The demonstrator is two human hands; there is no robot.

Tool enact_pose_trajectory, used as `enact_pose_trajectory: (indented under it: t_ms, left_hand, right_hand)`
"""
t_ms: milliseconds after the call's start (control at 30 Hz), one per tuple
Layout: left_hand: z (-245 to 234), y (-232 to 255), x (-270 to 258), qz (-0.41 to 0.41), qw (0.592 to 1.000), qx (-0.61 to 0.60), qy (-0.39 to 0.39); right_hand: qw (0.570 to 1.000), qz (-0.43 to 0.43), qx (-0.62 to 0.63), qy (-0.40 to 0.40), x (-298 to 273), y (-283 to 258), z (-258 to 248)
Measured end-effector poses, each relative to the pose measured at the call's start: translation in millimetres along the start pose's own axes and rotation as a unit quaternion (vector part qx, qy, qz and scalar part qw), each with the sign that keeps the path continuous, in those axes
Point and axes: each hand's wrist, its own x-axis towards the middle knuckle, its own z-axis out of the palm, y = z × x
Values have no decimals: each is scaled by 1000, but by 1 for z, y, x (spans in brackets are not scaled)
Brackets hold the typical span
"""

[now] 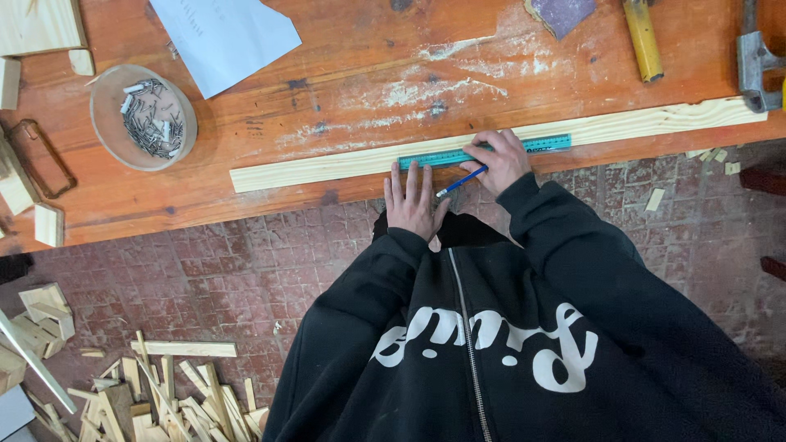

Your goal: The person measures and marks a wooden plank on a workbench using a ruler and pencil. They repeatedly reposition the ruler and make marks along the length of the wood.

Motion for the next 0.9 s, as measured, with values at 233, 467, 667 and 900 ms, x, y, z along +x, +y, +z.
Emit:
enact_pose_trajectory:
  t_ms: [233, 467, 667, 900]
  left_hand:
    - [2, 1, 0, 1, 1000, 17, 15]
    - [4, 1, -1, 3, 999, 31, 10]
    - [5, 2, -1, 4, 999, 37, 12]
    - [2, 2, 1, 14, 999, 48, 16]
  right_hand:
    - [1000, -9, 8, 8, 2, 1, -1]
    - [1000, -11, 9, 3, 2, 4, -2]
    - [1000, -10, 12, 18, 2, 6, 2]
    - [1000, -8, 8, 21, 4, 4, -1]
